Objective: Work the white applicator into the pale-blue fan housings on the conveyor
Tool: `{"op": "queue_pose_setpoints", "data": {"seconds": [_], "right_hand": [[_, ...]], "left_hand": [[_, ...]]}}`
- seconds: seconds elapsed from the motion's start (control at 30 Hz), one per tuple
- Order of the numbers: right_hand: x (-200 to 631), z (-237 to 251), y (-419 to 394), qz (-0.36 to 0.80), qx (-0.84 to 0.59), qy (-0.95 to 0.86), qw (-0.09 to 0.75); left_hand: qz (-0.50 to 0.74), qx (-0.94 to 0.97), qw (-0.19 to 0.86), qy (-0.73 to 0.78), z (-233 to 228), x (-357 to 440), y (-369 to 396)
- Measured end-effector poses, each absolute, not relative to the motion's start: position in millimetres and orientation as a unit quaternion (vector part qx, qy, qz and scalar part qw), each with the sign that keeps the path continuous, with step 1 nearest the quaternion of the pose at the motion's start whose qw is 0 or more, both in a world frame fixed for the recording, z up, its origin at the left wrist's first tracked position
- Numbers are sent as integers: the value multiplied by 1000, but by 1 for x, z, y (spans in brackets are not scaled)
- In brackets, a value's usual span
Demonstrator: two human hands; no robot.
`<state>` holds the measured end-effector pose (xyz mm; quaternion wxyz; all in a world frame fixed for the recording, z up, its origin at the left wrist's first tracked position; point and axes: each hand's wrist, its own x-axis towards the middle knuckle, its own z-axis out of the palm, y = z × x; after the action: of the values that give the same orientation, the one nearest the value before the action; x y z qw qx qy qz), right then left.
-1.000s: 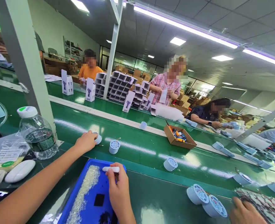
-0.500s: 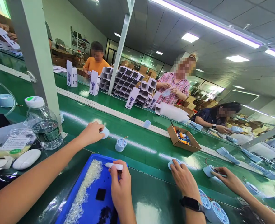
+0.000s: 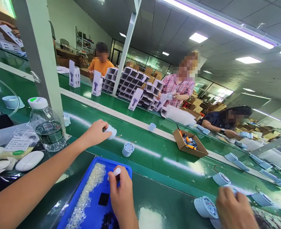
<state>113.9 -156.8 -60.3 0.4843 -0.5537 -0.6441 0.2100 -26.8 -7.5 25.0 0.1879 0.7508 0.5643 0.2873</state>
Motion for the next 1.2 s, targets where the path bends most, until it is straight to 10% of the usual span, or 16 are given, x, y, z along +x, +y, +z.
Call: {"op": "queue_pose_setpoints", "data": {"seconds": [0.4, 0.87, 1.2], "right_hand": [[116, -64, -157, 224, -558, -628, 494], [120, -62, -174, 235, -517, -682, 461], [132, -63, -167, 232, -531, -421, 698]], "left_hand": [[384, 586, 529, 478, 19, -23, -4], [373, 487, 690, 384, 10, -6, -19], [323, 510, 689, 401, 1, 8, -29]]}}
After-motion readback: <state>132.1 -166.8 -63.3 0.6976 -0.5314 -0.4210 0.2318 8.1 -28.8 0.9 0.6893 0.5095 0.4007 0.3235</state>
